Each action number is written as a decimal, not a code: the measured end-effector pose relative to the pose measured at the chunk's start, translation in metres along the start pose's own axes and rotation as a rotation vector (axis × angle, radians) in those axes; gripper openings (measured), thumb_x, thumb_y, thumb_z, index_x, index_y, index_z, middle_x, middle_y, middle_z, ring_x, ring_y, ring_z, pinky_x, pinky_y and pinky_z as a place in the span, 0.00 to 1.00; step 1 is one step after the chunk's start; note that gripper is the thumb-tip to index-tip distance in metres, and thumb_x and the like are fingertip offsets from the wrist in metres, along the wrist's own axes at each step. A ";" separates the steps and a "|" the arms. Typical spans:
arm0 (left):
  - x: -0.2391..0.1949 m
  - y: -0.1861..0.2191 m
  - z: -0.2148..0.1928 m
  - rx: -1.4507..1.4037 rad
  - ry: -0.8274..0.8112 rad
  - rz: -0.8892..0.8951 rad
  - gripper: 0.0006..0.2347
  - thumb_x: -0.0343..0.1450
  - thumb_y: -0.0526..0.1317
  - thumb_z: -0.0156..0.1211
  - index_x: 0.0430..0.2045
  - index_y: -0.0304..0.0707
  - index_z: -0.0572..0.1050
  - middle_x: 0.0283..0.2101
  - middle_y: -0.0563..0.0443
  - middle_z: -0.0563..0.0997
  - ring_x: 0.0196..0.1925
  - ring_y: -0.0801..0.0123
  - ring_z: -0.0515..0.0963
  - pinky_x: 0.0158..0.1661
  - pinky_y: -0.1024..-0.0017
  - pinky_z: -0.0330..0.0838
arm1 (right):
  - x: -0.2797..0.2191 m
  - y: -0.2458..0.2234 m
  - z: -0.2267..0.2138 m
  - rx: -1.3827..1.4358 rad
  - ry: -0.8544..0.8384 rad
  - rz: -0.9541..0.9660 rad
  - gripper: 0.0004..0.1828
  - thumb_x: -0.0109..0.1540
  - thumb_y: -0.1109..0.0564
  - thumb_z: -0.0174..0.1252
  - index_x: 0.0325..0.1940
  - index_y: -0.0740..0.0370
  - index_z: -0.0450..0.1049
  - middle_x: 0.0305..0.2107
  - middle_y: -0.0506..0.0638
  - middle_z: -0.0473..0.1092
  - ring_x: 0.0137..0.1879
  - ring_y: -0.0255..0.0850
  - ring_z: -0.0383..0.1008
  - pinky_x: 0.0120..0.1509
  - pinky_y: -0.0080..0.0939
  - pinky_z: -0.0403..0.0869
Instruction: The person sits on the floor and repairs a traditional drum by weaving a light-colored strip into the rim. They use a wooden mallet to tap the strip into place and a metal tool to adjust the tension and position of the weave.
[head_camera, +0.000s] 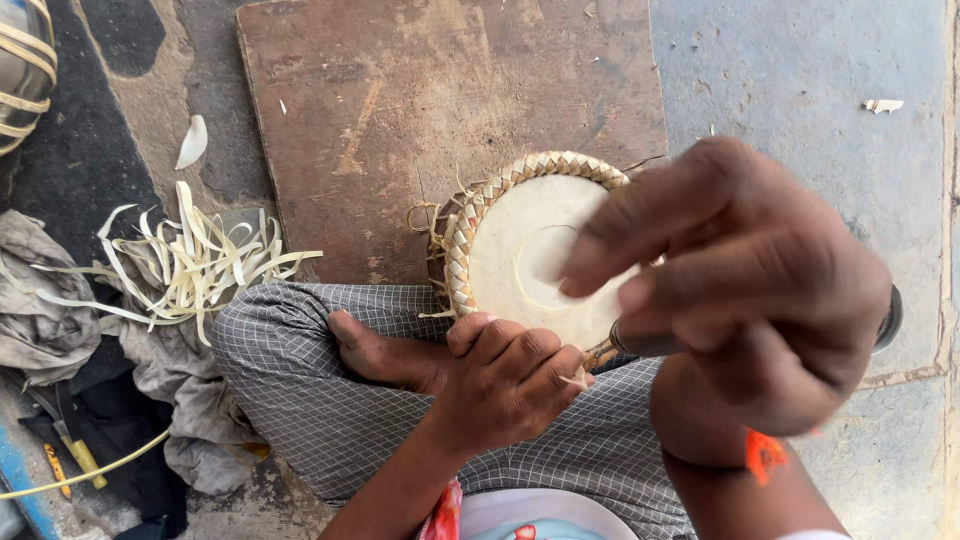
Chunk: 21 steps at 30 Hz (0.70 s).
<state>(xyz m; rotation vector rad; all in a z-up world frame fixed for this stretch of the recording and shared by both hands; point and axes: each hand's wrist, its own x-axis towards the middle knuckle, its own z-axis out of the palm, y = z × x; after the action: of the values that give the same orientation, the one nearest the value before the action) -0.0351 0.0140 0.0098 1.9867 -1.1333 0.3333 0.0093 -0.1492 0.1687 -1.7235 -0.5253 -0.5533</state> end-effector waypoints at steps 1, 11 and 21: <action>0.000 -0.002 0.000 0.006 0.002 0.003 0.07 0.73 0.47 0.65 0.37 0.49 0.78 0.40 0.62 0.75 0.44 0.70 0.72 0.55 0.61 0.56 | 0.006 0.001 -0.003 0.029 -0.079 -0.005 0.18 0.73 0.53 0.50 0.33 0.64 0.71 0.28 0.58 0.70 0.29 0.40 0.77 0.30 0.34 0.76; -0.001 -0.002 -0.003 0.003 0.001 -0.013 0.03 0.75 0.45 0.64 0.39 0.55 0.80 0.42 0.64 0.77 0.44 0.73 0.73 0.54 0.63 0.58 | 0.011 -0.017 0.020 -0.507 -0.051 0.392 0.08 0.57 0.60 0.60 0.23 0.52 0.71 0.22 0.44 0.66 0.22 0.28 0.66 0.27 0.30 0.61; -0.007 -0.006 -0.001 -0.054 0.018 0.012 0.06 0.70 0.42 0.64 0.38 0.50 0.80 0.46 0.53 0.80 0.46 0.63 0.74 0.54 0.60 0.58 | 0.021 -0.012 0.013 -0.424 -0.280 0.373 0.10 0.51 0.51 0.65 0.21 0.47 0.69 0.22 0.40 0.63 0.27 0.30 0.68 0.30 0.36 0.63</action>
<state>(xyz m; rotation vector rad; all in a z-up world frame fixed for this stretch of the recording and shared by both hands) -0.0341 0.0211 0.0033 1.9275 -1.1317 0.3231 0.0197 -0.1326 0.1879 -2.2585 -0.2766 -0.1583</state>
